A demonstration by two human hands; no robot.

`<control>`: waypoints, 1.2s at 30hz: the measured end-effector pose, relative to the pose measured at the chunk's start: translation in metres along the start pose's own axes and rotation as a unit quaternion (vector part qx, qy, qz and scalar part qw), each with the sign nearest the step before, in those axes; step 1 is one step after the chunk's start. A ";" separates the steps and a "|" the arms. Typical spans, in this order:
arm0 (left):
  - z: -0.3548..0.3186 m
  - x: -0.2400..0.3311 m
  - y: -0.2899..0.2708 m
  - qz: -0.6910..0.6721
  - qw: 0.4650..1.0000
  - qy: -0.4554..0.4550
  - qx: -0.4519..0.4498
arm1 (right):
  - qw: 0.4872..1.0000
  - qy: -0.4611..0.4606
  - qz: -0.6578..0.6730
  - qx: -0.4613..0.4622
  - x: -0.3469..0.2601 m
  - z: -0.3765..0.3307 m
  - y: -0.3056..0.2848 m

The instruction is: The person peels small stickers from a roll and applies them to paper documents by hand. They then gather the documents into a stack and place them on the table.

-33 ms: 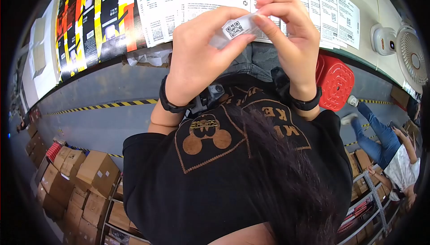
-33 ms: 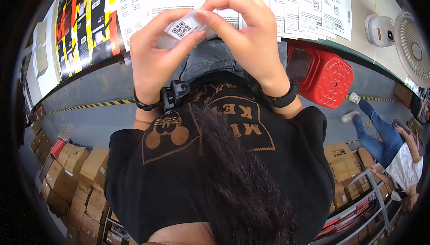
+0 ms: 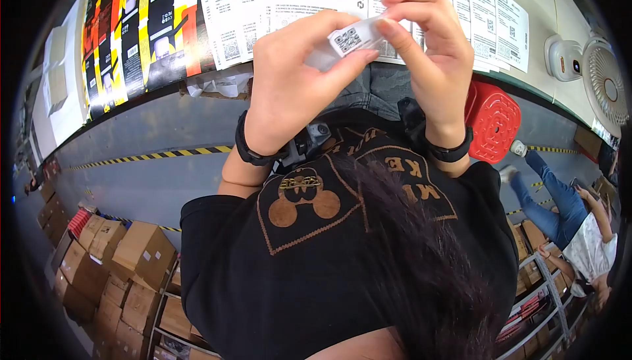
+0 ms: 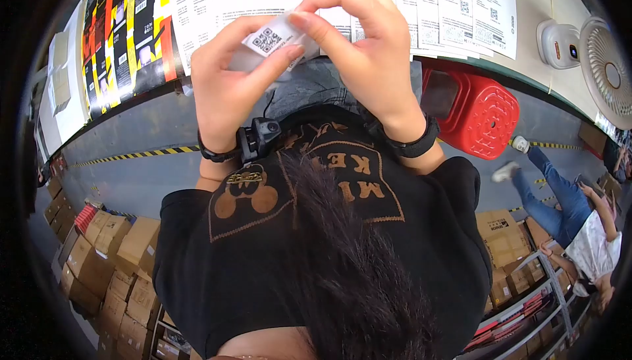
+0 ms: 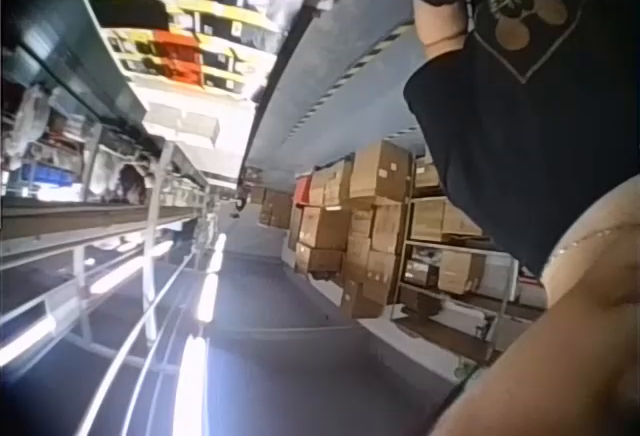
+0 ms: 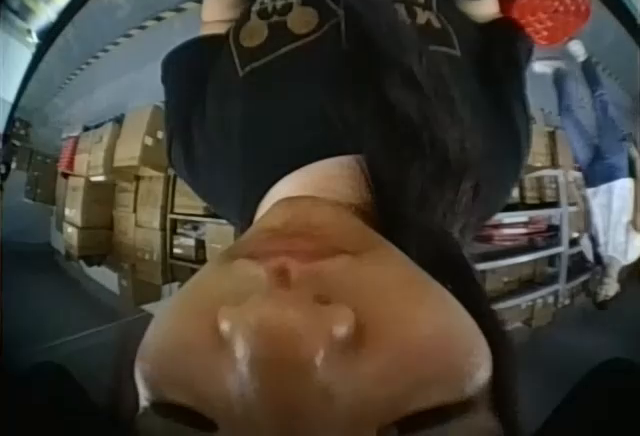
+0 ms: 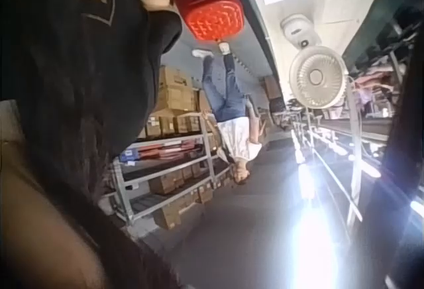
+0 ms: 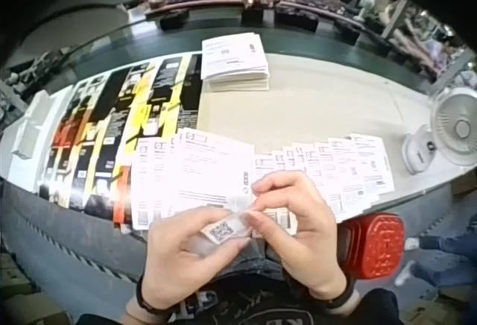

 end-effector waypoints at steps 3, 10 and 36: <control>-0.004 -0.005 0.001 -0.043 0.991 -0.102 -0.071 | 0.996 -0.015 0.048 0.080 -0.004 0.004 -0.002; -0.001 -0.012 -0.003 -0.077 0.994 -0.061 -0.055 | 0.944 0.231 0.234 0.005 -0.008 -0.003 0.000; -0.007 -0.032 -0.001 0.003 0.994 0.011 -0.106 | 0.960 0.195 0.188 0.073 0.042 0.008 0.004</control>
Point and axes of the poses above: each hand's wrist, its own z-axis towards the middle knuckle, its own y-axis out of the palm, x = y × z, the point moved 3 cm from there along z, towards the middle knuckle, and after that the axes turned 2 degrees about -x, right-handed, at the moved point
